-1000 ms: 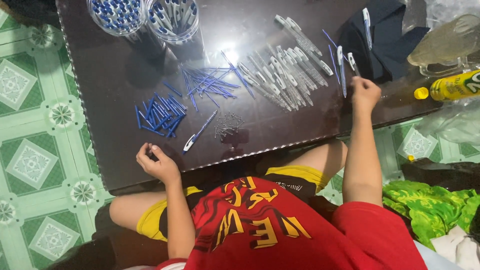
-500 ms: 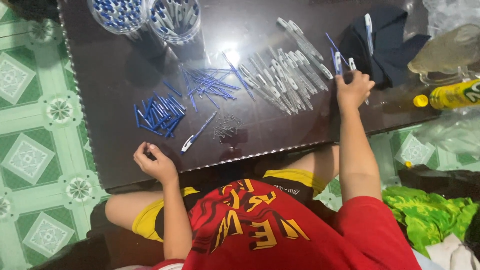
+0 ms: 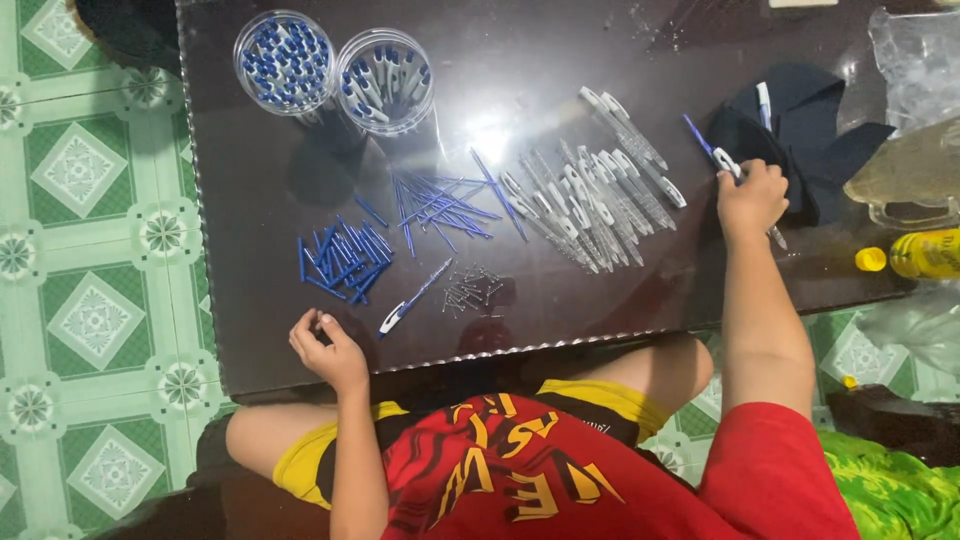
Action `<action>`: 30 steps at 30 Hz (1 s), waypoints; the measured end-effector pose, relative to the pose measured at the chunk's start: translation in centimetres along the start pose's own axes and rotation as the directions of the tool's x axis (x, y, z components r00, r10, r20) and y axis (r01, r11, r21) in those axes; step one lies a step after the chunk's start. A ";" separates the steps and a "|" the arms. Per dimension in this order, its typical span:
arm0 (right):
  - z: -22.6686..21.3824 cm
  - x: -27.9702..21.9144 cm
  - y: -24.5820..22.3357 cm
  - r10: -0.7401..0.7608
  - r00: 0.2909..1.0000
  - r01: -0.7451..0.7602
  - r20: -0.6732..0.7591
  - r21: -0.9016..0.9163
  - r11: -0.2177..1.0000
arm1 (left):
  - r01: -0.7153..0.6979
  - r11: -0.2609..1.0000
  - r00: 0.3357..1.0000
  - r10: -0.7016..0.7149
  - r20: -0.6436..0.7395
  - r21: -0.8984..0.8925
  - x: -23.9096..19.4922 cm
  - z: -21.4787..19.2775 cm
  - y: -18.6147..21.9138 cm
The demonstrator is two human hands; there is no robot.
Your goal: The person sits at a table and assembles pens by inserting blue ink cartridges into clear pen bodies. They pick up a pen body, insert a cartridge, and place the assembled pen into a clear container on the table.
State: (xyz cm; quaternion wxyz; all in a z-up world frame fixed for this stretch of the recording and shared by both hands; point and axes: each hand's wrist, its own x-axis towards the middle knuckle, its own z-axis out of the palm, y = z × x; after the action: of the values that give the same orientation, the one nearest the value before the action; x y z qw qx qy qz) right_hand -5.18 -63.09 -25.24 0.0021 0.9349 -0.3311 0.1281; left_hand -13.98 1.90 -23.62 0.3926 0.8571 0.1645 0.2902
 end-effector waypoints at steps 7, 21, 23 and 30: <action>-7.2 -7.1 -3.3 -0.215 0.918 0.222 -0.333 -0.018 0.975 | -0.059 0.998 0.998 0.059 -0.009 0.014 0.0 0.4 0.1; -6.5 -27.4 -28.3 -0.870 0.413 0.880 -0.269 0.366 0.304 | -0.514 0.848 0.806 0.426 0.412 0.128 -4.3 1.7 -2.3; -6.9 -27.4 -29.6 -0.856 0.470 0.860 -0.215 0.329 0.390 | -0.518 0.850 0.797 0.438 0.417 0.099 -4.0 1.5 -1.8; -6.8 -25.5 -31.3 -0.869 0.424 0.895 -0.255 0.266 0.358 | -0.442 0.895 0.856 0.402 0.324 0.055 -3.5 1.0 -1.3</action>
State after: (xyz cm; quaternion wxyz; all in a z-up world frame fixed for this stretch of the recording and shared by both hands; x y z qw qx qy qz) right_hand -6.51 -22.24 -22.27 -0.0905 0.9430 0.2519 0.1980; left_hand -16.14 0.32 -26.41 0.2841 0.9298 -0.0719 0.2228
